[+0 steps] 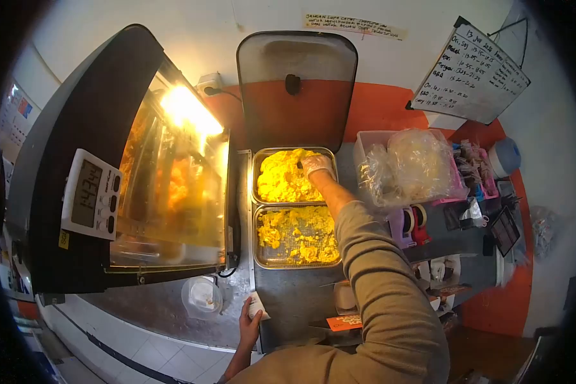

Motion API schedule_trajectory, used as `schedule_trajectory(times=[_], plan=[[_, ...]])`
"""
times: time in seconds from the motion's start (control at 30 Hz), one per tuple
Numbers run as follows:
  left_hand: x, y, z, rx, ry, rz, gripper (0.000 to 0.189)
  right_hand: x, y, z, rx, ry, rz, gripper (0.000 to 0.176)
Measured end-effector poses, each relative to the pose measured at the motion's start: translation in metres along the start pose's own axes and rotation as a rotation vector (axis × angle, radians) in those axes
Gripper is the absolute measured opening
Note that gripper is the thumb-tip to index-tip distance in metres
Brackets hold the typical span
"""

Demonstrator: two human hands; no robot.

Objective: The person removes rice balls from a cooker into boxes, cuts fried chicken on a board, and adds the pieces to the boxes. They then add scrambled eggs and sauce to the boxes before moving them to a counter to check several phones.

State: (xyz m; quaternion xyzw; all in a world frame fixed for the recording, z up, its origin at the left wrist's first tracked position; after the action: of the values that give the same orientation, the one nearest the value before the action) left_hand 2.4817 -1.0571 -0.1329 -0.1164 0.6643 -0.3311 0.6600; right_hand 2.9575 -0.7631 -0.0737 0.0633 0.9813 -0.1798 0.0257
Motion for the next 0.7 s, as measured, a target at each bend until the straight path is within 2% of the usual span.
schedule_trajectory(times=[0.03, 0.07, 0.1, 0.13, 0.2, 0.23, 0.27, 0.33, 0.37, 0.43, 0.53, 0.57, 0.63, 0.67, 0.7], plan=[[0.0, -0.001, 0.003, 0.0, 0.008, -0.001, 0.057, -0.002, 0.005, 0.014, 0.042, -0.009, -0.006, 0.031], [-0.01, 0.0, 0.006, -0.008, 0.027, 0.035, 0.058, -0.003, -0.027, -0.015, -0.07, 0.164, 0.047, 0.037], [-0.021, 0.004, 0.013, -0.013, 0.039, 0.083, 0.059, -0.006, -0.031, -0.014, -0.086, 0.164, 0.051, 0.037], [-0.025, 0.004, 0.015, -0.013, -0.038, 0.07, 0.059, -0.01, -0.034, -0.004, -0.053, 0.255, 0.06, 0.04], [-0.027, 0.002, 0.014, -0.053, 0.002, 0.105, 0.058, -0.003, -0.053, -0.006, 0.073, 0.356, 0.046, 0.049], [-0.028, 0.0, 0.012, -0.099, 0.038, 0.127, 0.058, -0.003, -0.039, 0.019, 0.177, 0.361, -0.014, 0.061], [-0.021, -0.001, 0.011, -0.114, 0.045, 0.103, 0.057, 0.005, -0.018, 0.044, 0.233, 0.094, -0.22, 0.067], [-0.022, -0.005, 0.016, -0.088, 0.022, 0.09, 0.057, 0.005, -0.001, 0.079, 0.283, -0.175, -0.411, 0.074], [-0.023, -0.008, 0.018, -0.063, 0.004, 0.07, 0.058, 0.004, -0.002, 0.072, 0.128, -0.011, -0.447, 0.07], [-0.033, -0.012, 0.022, -0.049, 0.01, 0.11, 0.058, -0.026, -0.037, 0.05, -0.064, 0.734, -0.136, 0.067], [-0.052, -0.015, 0.02, -0.072, 0.097, 0.264, 0.06, -0.023, -0.148, -0.002, -0.397, 1.983, -0.045, 0.067], [-0.042, -0.005, 0.009, -0.076, 0.098, 0.292, 0.058, -0.036, -0.203, -0.033, -0.438, 1.861, -0.012, 0.068], [-0.052, -0.013, 0.01, -0.069, 0.026, 0.235, 0.052, -0.089, -0.295, -0.033, -0.494, 1.519, 0.111, 0.062], [-0.077, -0.034, 0.027, -0.049, -0.008, 0.245, 0.052, -0.114, -0.343, -0.033, -0.504, 1.352, 0.183, 0.059], [-0.077, -0.035, 0.024, -0.082, 0.066, 0.265, 0.052, -0.12, -0.428, -0.074, -0.715, 1.314, 0.123, 0.059]])
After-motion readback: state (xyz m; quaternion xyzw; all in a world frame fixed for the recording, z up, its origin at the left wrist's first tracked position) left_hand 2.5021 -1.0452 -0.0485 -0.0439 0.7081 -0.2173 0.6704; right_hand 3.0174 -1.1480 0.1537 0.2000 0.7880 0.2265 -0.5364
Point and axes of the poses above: each hand's wrist, its own y-axis towards the middle knuckle, its own z-axis out of the palm, x = y × z, the point moved 10 cm from there along y, towards the middle knuckle, and after that the axes turned 13 degrees about -z, right-handed, at the moved point
